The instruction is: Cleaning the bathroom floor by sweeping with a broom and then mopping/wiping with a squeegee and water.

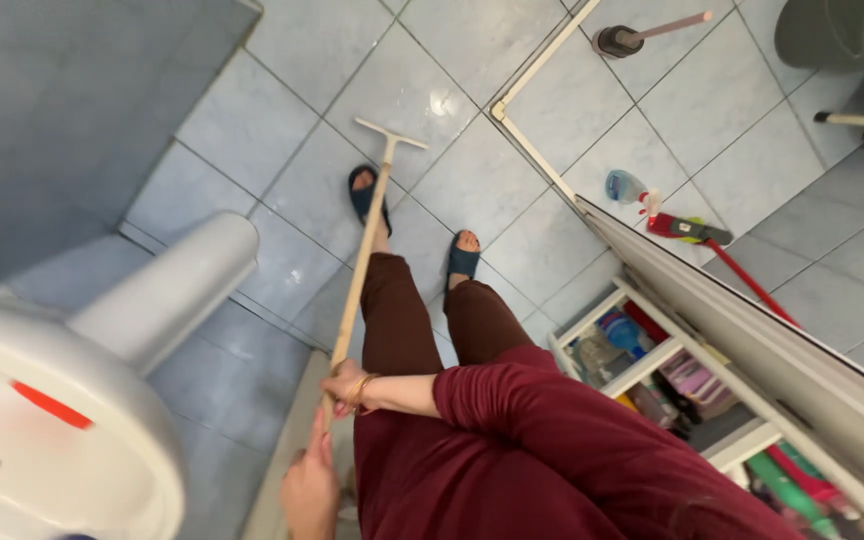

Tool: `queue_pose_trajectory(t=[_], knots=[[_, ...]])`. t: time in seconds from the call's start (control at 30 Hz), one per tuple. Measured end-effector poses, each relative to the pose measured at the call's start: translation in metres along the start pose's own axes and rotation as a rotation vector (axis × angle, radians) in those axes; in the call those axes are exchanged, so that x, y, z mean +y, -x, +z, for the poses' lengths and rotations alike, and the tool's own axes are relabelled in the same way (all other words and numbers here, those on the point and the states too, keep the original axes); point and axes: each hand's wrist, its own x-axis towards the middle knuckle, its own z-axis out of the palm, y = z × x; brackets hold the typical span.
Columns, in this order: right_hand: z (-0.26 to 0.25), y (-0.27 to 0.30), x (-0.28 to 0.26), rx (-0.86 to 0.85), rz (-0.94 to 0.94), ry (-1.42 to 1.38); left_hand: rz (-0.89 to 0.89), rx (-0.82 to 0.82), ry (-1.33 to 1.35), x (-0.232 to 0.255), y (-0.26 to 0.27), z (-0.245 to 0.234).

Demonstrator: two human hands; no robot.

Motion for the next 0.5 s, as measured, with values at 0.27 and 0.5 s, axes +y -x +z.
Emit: queue_pose_trajectory(t=[0.27,0.5], knots=[[-0.173,-0.179,-0.108,0.581,-0.397,0.164,0.456,-0.069,-0.03,0.138,-0.222,-0.066],[-0.206,-0.06,-0.348,0.697,-0.42,-0.186,0.596,0.018,0.025,0.257,-0.313,-0.146]])
